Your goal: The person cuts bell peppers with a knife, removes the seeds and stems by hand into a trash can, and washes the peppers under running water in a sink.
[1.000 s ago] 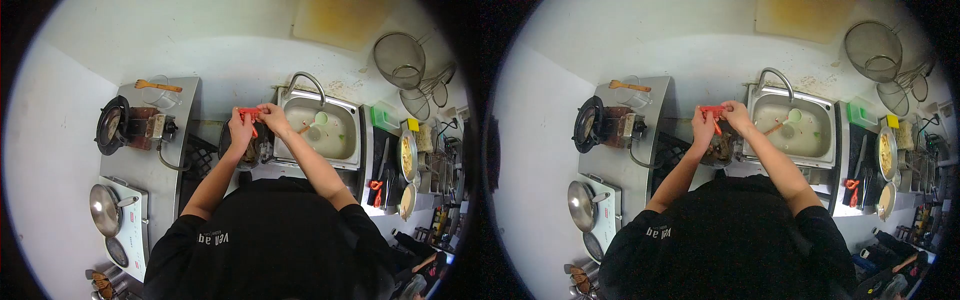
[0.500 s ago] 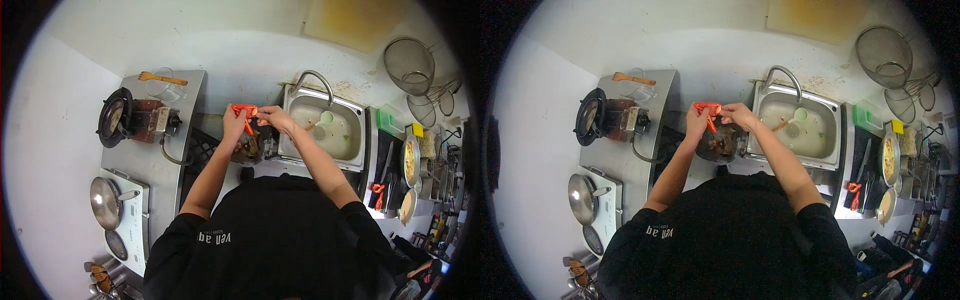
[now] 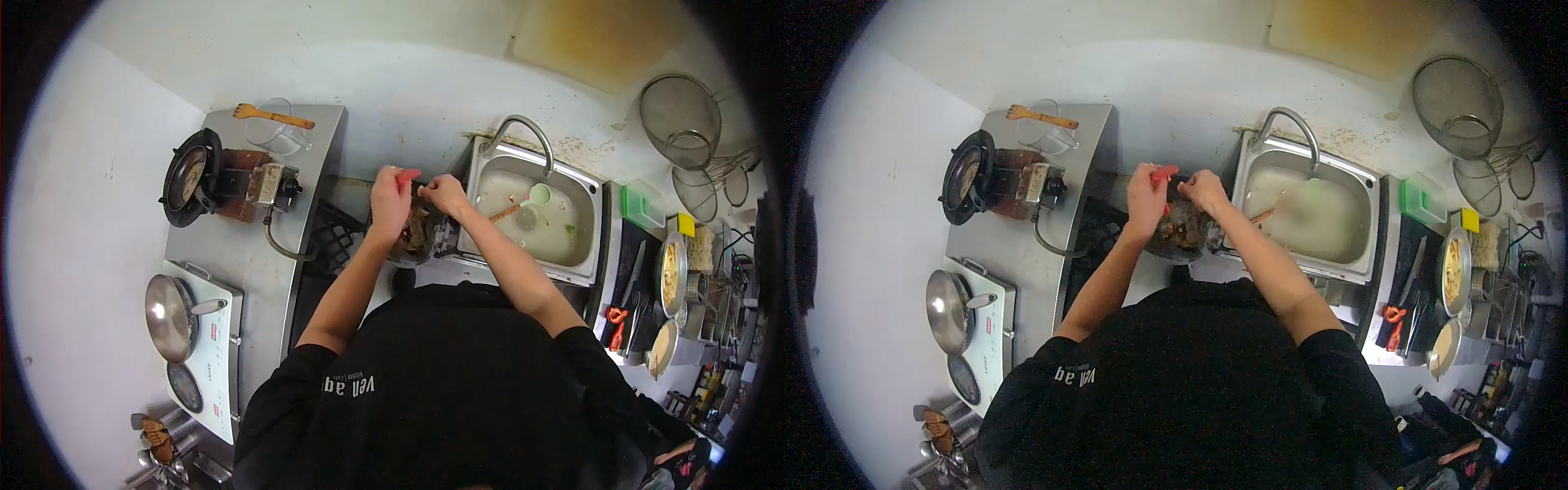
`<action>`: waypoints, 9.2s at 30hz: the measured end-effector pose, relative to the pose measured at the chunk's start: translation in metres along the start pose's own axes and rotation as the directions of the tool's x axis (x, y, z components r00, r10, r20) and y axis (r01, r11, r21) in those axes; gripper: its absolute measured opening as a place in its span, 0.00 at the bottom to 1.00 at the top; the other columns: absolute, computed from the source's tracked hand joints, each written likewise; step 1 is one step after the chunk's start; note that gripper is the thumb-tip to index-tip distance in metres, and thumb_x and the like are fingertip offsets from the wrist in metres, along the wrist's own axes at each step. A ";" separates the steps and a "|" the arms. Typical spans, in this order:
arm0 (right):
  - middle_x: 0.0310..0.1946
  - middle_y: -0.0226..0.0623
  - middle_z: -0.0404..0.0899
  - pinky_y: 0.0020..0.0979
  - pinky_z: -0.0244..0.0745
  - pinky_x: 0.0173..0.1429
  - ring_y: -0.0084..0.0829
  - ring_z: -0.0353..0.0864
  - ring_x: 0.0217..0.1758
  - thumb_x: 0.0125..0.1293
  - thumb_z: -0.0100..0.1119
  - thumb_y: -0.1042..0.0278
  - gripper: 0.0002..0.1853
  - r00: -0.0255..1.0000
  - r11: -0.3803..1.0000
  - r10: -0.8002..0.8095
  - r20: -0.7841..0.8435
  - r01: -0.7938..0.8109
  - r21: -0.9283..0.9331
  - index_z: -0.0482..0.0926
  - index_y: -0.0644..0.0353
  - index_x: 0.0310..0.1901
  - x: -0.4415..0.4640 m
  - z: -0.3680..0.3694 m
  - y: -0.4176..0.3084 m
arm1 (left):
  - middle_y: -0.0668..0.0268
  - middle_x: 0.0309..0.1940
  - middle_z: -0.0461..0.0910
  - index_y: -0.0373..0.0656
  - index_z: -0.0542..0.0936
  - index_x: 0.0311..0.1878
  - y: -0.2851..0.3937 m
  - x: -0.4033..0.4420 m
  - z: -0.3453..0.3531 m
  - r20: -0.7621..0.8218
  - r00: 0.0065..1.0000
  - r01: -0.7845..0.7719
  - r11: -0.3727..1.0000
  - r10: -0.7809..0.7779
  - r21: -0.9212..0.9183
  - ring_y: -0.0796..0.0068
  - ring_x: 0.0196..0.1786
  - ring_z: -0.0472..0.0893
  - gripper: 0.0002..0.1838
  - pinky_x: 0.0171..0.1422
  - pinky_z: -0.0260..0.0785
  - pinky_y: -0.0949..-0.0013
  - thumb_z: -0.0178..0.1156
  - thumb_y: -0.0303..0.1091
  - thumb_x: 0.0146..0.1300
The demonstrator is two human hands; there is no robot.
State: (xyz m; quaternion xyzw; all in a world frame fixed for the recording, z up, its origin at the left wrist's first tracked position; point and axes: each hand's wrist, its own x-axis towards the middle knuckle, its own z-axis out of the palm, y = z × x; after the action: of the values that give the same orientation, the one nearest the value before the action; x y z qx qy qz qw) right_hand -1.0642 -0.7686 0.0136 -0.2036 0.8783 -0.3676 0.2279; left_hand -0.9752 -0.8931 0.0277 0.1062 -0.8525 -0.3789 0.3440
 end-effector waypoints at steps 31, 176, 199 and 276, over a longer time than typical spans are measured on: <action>0.26 0.36 0.79 0.26 0.80 0.32 0.25 0.79 0.24 0.61 0.63 0.52 0.19 0.914 0.644 0.150 0.377 -0.380 0.664 0.80 0.64 0.33 -0.005 0.007 -0.006 | 0.62 0.31 0.80 0.36 0.73 0.41 -0.018 -0.003 0.002 0.197 0.938 0.340 0.877 -0.287 -0.339 0.75 0.33 0.81 0.07 0.34 0.76 0.73 0.58 0.25 0.62; 0.24 0.42 0.82 0.34 0.75 0.35 0.35 0.81 0.28 0.53 0.66 0.63 0.12 0.952 0.959 -0.006 0.306 -0.081 0.271 0.81 0.65 0.28 0.007 0.013 0.008 | 0.64 0.47 0.73 0.39 0.66 0.62 -0.040 -0.011 -0.033 0.790 0.445 0.825 0.535 -0.421 -0.180 0.75 0.41 0.75 0.26 0.40 0.71 0.72 0.50 0.24 0.57; 0.33 0.45 0.82 0.42 0.75 0.46 0.46 0.81 0.40 0.56 0.56 0.63 0.10 0.972 0.934 -0.204 0.116 0.229 -0.274 0.83 0.57 0.34 -0.010 0.016 -0.016 | 0.67 0.42 0.77 0.36 0.63 0.67 -0.044 -0.015 -0.030 0.829 0.440 0.820 0.531 -0.346 -0.213 0.80 0.32 0.75 0.30 0.35 0.70 0.76 0.50 0.24 0.58; 0.19 0.37 0.80 0.22 0.67 0.17 0.22 0.77 0.15 0.64 0.56 0.66 0.10 0.883 0.783 0.443 0.156 -0.465 0.412 0.79 0.64 0.32 -0.169 -0.202 0.100 | 0.67 0.43 0.76 0.45 0.78 0.47 0.141 -0.023 0.158 0.574 0.434 -0.602 0.698 0.694 -0.388 0.65 0.46 0.76 0.15 0.47 0.74 0.67 0.60 0.29 0.55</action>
State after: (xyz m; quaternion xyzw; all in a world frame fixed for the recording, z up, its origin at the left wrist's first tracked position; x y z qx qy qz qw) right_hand -1.0570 -0.5031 0.1085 0.0610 0.7897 -0.4845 0.3714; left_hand -1.0522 -0.6953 0.0425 -0.3986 -0.8637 -0.2804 0.1287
